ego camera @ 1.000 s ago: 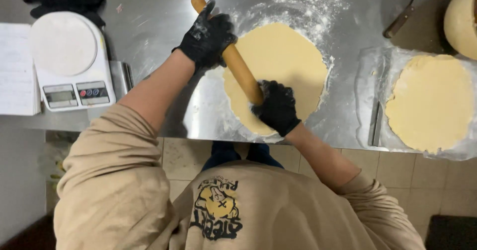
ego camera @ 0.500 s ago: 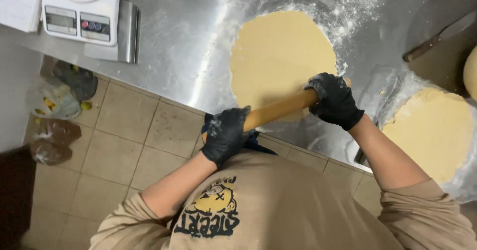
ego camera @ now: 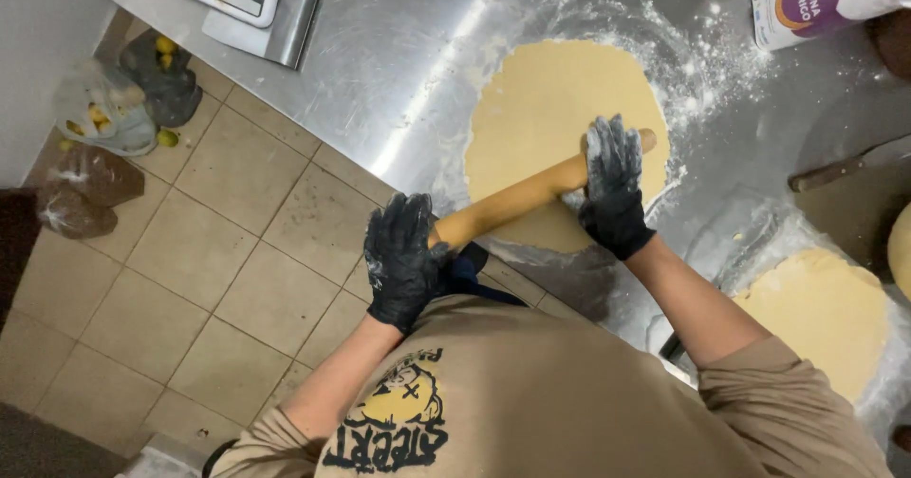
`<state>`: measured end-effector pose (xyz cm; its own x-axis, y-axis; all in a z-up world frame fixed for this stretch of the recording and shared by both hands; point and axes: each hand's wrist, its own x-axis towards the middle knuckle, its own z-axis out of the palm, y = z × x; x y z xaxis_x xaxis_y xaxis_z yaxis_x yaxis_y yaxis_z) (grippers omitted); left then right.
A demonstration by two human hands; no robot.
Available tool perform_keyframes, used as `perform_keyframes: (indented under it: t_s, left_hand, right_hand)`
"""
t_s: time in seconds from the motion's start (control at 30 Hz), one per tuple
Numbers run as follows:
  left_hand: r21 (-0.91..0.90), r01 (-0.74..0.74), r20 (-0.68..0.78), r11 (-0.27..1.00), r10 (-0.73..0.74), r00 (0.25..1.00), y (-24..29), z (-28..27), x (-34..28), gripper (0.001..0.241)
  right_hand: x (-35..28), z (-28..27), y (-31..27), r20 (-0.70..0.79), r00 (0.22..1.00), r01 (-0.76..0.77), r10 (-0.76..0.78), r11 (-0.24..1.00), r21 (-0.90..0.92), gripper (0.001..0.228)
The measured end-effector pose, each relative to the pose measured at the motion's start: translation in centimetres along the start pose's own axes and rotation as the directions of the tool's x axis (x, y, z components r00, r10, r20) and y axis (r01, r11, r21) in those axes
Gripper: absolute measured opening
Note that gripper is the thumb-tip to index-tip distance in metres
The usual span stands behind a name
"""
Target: Preparing pastry by rolling out dough with a rolling pin and using a scraper on a kitchen workbench.
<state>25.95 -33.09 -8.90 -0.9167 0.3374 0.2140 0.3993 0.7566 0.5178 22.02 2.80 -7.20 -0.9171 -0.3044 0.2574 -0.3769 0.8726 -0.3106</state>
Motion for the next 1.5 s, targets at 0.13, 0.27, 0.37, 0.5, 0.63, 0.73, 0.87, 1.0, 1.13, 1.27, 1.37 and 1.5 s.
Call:
perform_keyframes:
  t_s: [0.13, 0.27, 0.37, 0.5, 0.63, 0.73, 0.87, 1.0, 1.13, 1.27, 1.37, 1.5]
  left_hand:
    - [0.171, 0.045, 0.000, 0.984, -0.046, 0.999, -2.0, -1.8, 5.2, 0.069]
    - [0.243, 0.070, -0.065, 0.968, -0.055, 0.996, -4.9, -4.0, 11.5, 0.069]
    - [0.279, 0.089, -0.123, 0.956, -0.057, 0.991, -7.9, -4.4, 15.5, 0.068]
    - [0.357, 0.014, -0.194, 0.934, 0.059, 0.979, -9.3, -4.5, 16.7, 0.060]
    - [0.073, -0.112, 0.167, 0.991, 0.098, 0.981, -5.6, -7.3, 16.4, 0.066]
    - [-0.060, -0.208, 0.109, 0.976, 0.213, 0.971, -5.1, -5.4, 14.9, 0.086]
    - [0.095, -0.272, 0.173, 0.958, 0.253, 0.952, -3.8, -6.7, 15.7, 0.074]
    - [0.100, -0.519, 0.089, 0.849, 0.512, 0.855, -2.4, -10.4, 18.9, 0.070]
    - [0.259, -0.655, 0.116, 0.710, 0.650, 0.751, -2.4, -6.9, 21.4, 0.062]
    - [0.008, -0.803, 0.320, 0.596, 0.759, 0.566, -1.0, -1.7, 25.7, 0.059]
    - [0.111, -0.866, 0.365, 0.487, 0.790, 0.492, -0.8, 2.6, 28.0, 0.055]
    - [0.400, -0.806, 0.313, 0.436, 0.762, 0.568, -0.8, 6.3, 26.0, 0.056]
  right_hand:
    - [7.1, 0.6, 0.5, 0.065, 0.998, -0.020, 0.022, 0.999, -0.027, 0.076]
    - [14.7, 2.9, 2.1, 0.034, 0.998, -0.040, 0.046, 0.983, -0.182, 0.078]
    - [18.8, 7.0, 5.7, 0.007, 0.996, -0.083, 0.088, 0.958, -0.273, 0.074]
    - [20.9, 10.5, 9.5, -0.072, 0.974, -0.214, 0.213, 0.977, -0.009, 0.061]
    - [16.7, 4.1, 5.1, 0.060, 0.993, 0.115, -0.106, 0.976, -0.187, 0.051]
    - [13.9, 0.3, 3.7, 0.106, 0.964, 0.247, -0.244, 0.969, -0.025, 0.081]
    - [10.9, -1.8, 4.2, 0.038, 0.991, 0.134, -0.130, 0.981, -0.137, 0.057]
    - [6.3, -7.1, 0.1, -0.058, 0.998, -0.029, 0.022, 0.993, -0.117, 0.045]
    - [-3.2, -4.6, -7.4, -0.001, 0.969, -0.246, 0.246, 0.967, -0.069, 0.049]
    - [-6.1, -0.6, -14.1, 0.122, 0.768, -0.640, 0.629, 0.759, 0.118, 0.052]
    - [-5.4, 1.1, -15.9, 0.051, 0.691, -0.717, 0.721, 0.674, 0.178, 0.052]
    - [-4.3, 3.8, -16.8, -0.147, 0.628, -0.731, 0.764, 0.644, 0.227, 0.047]
